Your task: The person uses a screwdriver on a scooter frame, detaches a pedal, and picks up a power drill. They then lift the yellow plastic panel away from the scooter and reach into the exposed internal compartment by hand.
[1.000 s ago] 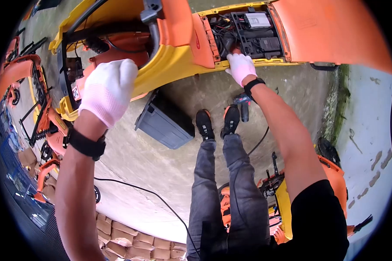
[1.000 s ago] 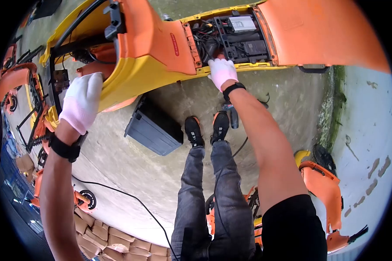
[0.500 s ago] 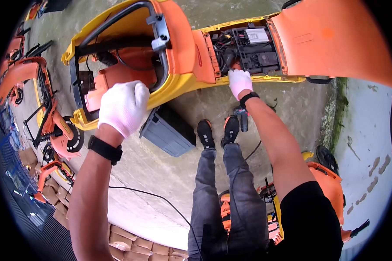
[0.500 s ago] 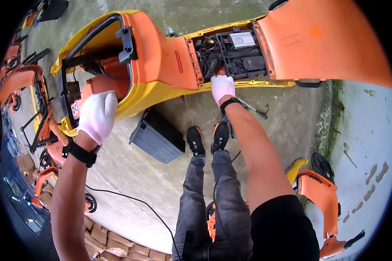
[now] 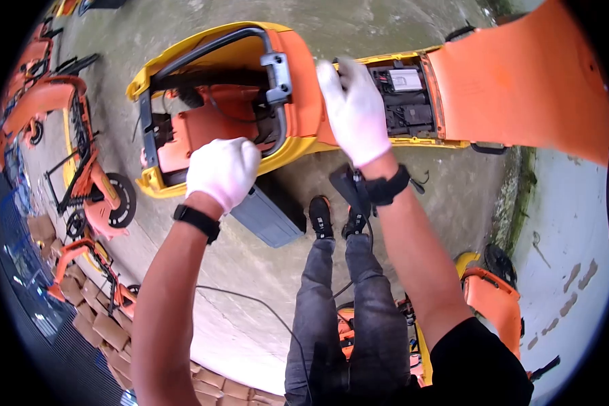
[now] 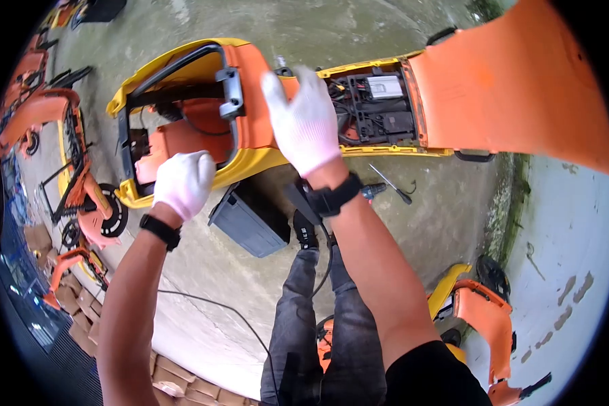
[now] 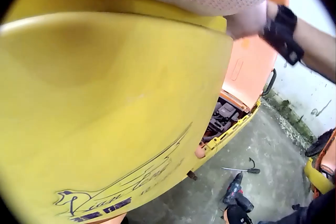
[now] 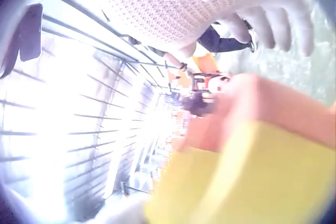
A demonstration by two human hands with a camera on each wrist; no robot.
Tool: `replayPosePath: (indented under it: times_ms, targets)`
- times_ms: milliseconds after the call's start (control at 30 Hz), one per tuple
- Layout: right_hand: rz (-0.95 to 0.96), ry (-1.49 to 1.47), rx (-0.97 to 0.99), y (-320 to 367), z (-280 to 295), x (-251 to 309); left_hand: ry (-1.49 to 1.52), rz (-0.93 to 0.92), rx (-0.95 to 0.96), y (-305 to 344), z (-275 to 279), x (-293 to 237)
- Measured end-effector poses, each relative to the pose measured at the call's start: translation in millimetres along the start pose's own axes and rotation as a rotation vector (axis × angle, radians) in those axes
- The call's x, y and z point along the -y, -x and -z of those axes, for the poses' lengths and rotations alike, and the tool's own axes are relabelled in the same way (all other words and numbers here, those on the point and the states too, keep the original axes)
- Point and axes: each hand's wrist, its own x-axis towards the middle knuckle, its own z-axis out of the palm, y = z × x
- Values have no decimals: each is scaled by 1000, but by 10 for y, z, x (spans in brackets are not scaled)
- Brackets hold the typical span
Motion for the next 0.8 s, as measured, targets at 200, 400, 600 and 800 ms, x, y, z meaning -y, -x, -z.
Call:
replayPosePath:
  times_ms: [200, 400, 600, 800]
  targets:
    - [-217, 418, 242, -298, -488, 561, 21, 90, 79, -17, 91, -75]
    - [-423, 518, 372, -495, -577, 578, 69, 136, 112, -36, 95, -53]
    - [-289, 682, 164, -482, -694, 680, 145, 124, 141, -36, 166, -43]
    - [-351, 743, 197, -515, -713, 701, 216, 75, 225, -50, 209, -6]
